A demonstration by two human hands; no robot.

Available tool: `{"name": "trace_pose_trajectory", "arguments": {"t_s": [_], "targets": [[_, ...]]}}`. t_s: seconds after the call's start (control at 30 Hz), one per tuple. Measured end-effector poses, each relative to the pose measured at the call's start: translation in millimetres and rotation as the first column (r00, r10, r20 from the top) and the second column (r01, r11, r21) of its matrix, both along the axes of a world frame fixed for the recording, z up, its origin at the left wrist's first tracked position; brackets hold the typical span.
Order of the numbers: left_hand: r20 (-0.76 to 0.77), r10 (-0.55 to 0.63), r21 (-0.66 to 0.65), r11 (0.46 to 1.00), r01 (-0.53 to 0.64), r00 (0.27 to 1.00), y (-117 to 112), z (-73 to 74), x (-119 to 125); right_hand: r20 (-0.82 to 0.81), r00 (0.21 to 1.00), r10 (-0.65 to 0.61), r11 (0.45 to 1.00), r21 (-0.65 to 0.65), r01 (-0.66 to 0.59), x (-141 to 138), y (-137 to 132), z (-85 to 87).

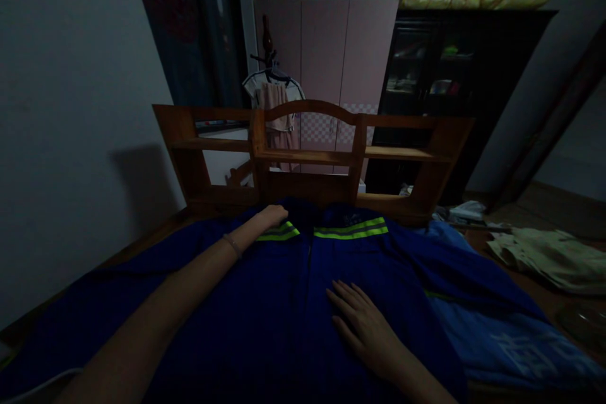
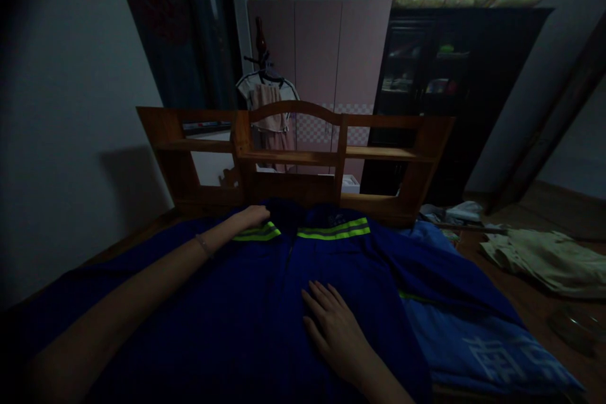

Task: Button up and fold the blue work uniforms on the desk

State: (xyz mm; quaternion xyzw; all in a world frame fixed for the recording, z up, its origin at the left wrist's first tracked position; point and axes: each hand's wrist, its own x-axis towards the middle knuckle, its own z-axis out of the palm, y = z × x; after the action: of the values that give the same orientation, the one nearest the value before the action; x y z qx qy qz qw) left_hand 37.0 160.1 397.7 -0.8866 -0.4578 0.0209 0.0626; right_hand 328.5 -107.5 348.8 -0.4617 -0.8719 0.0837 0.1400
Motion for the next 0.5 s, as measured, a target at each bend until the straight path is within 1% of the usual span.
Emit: {"name": "trace_pose_trajectory", "arguments": {"t_s": [0.07,0.13,0.23,0.33,0.43,0.5], "targets": [[0.013,-0.015,-0.014,1.000,0.015,1.000,0.0,9.5,-7.4,-0.003,1.000,0.000,1.000,0.004,0.000,-0.3,0.1,-0.4],[0.043,-0.034,-0.018,0.999,0.035,0.999,-1.7,15.6,-13.0,-0.010,1.000,-0.001,1.000,0.011,0.001,-0.6,0.5,-1.7],[0.093,-0.051,-0.028,0.998,0.054,0.994,-4.5,19.1,-16.1,-0.018,1.000,-0.004,1.000,0.025,0.004,-0.5,1.2,-3.4],[0.129,-0.053,-0.060,0.996,0.061,0.990,-1.2,20.0,-12.4,-0.028,1.000,-0.003,0.999,0.038,0.004,0.4,1.2,-4.1],[0.131,-0.026,-0.145,0.988,0.045,0.991,10.0,23.2,-6.6,-0.036,0.999,-0.003,0.999,0.044,0.004,1.6,0.9,-4.0],[0.100,-0.001,-0.258,0.966,0.027,0.995,18.3,27.5,-4.2,-0.039,0.999,-0.009,0.999,0.050,0.010,2.1,0.7,-3.9]]}}
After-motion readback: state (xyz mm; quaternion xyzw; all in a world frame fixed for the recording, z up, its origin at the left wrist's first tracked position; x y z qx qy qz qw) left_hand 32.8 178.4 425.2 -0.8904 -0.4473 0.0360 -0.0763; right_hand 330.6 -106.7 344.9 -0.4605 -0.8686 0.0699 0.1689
